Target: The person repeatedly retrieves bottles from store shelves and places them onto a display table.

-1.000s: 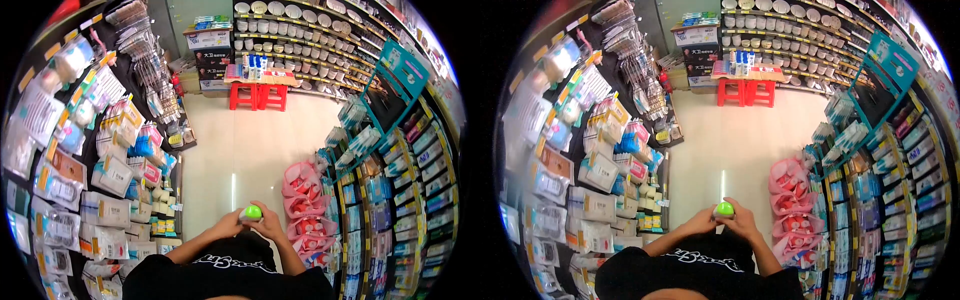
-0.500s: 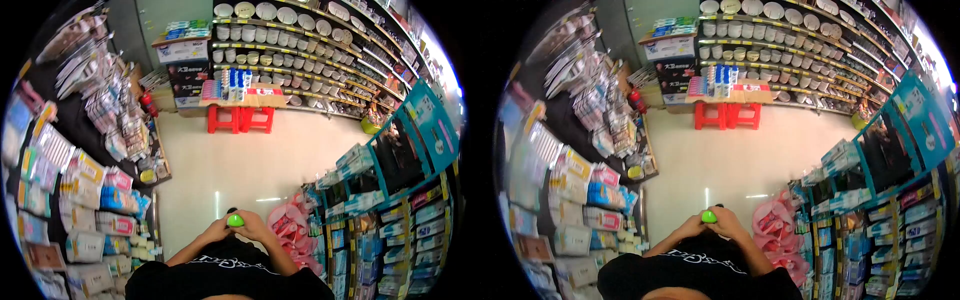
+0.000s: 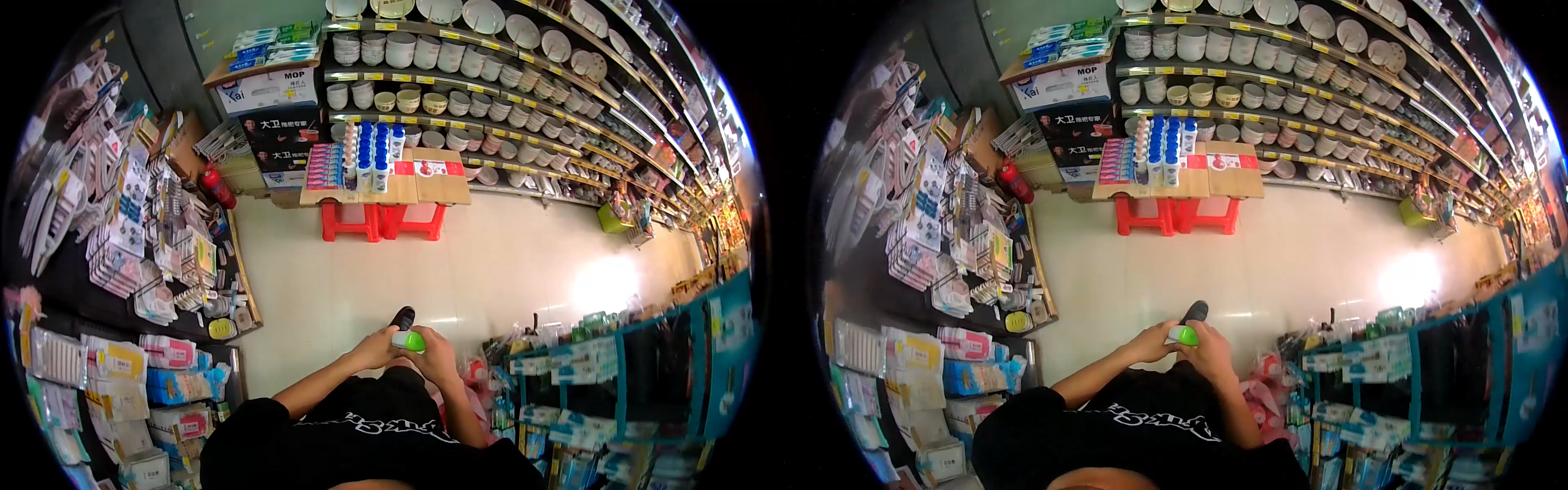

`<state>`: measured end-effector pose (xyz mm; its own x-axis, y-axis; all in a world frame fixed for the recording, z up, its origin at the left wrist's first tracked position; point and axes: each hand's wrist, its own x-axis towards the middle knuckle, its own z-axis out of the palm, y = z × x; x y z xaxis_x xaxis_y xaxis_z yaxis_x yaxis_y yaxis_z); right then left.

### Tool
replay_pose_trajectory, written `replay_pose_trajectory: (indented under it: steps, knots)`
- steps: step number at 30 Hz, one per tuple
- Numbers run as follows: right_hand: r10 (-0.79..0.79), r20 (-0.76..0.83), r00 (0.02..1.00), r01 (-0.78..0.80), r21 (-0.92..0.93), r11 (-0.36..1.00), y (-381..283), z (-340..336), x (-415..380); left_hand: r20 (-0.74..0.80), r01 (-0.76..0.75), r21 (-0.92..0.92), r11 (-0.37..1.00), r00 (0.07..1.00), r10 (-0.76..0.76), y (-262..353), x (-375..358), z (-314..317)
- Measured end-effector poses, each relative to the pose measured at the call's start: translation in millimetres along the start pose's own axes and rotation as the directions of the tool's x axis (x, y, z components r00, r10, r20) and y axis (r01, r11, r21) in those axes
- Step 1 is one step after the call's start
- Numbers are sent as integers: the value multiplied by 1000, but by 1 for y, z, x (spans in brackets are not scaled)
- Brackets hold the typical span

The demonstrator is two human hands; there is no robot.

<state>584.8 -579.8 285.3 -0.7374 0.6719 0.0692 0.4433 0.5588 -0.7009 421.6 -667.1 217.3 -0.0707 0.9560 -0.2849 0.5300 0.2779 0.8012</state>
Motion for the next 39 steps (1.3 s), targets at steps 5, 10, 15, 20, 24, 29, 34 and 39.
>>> replay_pose_trajectory:
  steps: [5, 10, 15, 20, 24, 29, 34, 39]
  knots:
    - [60, 143, 988, -55, -36, 998, 41, -14, 126, -29, 87, 64, 994, 996, -85, -19, 109, -46]
    - [-6, 150, 989, 19, -85, 996, 81, -24, 261, 15, 151, 119, 981, 988, -154, 13, 208, -143]
    - [-29, 50, 998, 29, 5, 1000, 108, -25, 386, -80, 142, 44, 989, 987, -138, -16, 306, -192]
    - [83, -3, 997, -82, 50, 995, 153, 3, 510, -76, 173, -53, 983, 981, -177, -20, 412, -260]
    - [148, -127, 981, -136, 95, 986, 189, 37, 600, -124, 100, -118, 988, 986, -114, -71, 499, -283]
    - [263, -126, 956, -260, 44, 965, 223, 69, 697, -96, 151, -83, 985, 983, -158, -117, 589, -329]
    - [366, -58, 929, -365, 24, 931, 260, 99, 773, -81, 192, -91, 977, 977, -199, -176, 664, -342]
    - [367, -88, 926, -365, 31, 930, 286, 130, 812, -105, 206, -80, 975, 971, -214, -201, 701, -360]
